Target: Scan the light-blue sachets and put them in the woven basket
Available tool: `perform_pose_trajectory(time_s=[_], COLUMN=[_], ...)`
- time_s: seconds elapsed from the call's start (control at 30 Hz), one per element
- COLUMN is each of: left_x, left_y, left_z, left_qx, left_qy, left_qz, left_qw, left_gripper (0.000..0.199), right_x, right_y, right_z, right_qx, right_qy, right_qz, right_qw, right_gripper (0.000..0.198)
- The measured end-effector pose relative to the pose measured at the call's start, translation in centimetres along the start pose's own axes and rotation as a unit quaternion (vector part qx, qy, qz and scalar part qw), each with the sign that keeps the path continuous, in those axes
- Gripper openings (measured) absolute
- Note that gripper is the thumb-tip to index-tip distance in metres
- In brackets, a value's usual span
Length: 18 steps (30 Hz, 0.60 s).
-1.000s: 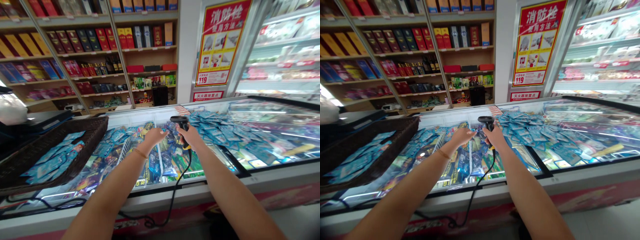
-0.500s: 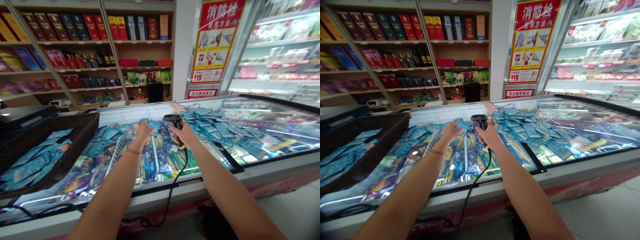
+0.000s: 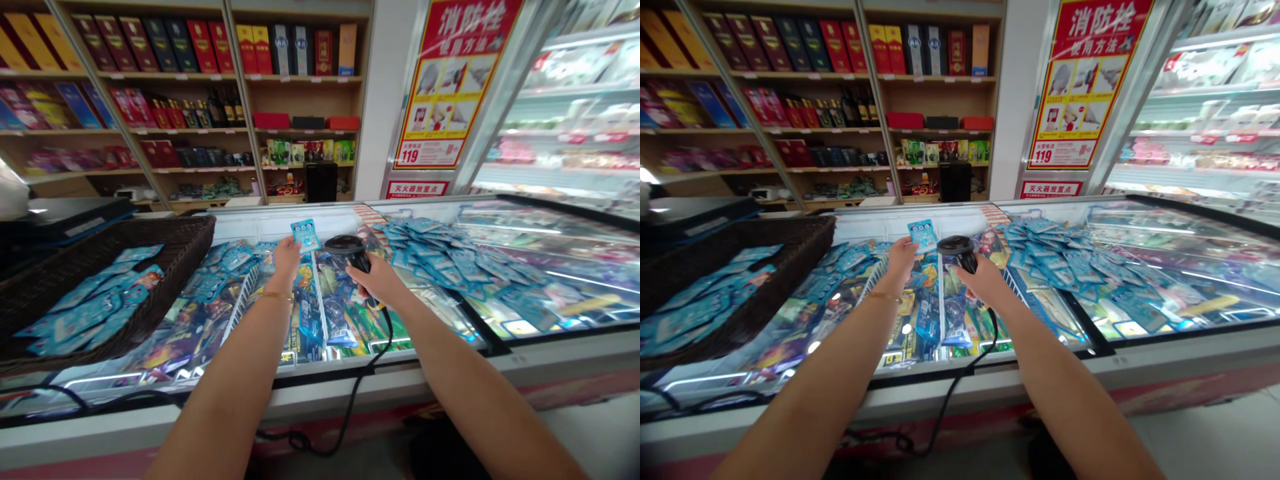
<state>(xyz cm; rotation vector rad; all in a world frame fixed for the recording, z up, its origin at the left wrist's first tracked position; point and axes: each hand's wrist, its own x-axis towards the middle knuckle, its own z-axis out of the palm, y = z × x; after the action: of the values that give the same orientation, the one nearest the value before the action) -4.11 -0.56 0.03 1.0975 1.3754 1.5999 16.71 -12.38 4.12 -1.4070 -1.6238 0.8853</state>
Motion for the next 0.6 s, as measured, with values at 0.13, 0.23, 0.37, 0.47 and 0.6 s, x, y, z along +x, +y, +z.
perform_pose_trajectory(time_s=[0.13,0.23,0.37,0.47,0.6], left_x=[-0.17,-0.26,-0.17,0.08,0.41], left_y=[0.07,0.15,0.06,-0.3,-0.64], left_z=[-0.09,-0.05,-0.03,-0.14,0.24], left_qx=[-0.009,-0.014,-0.013,-0.002,0.061], left_qy=[-0.01,-0.006,-0.013,-0.012,0.026], left_qz=[0.003,0.001,0.004,0.004,0.008], left_qw=[1.0,1.0,1.0,1.0,0.998], left_gripper=[0.022,0.022,0.024,0.028,0.034], right_x=[0.12,0.2,0.36,0.45,0.61], right_y=[0.14,0.34,0.66,0.6,0.22], right_z=[-0.03,-0.04,-0.02,0.05,-0.32], right_qx=[0.005,0.005,0.014,0.03,0.071], right_qy=[-0.003,-0.003,-0.001,0.008,0.027], right_qz=[-0.002,0.001,-0.001,0.005,0.023], right_qw=[1.0,1.0,1.0,1.0,0.997], right_gripper=[0.016,0.015,0.015,0.015,0.016])
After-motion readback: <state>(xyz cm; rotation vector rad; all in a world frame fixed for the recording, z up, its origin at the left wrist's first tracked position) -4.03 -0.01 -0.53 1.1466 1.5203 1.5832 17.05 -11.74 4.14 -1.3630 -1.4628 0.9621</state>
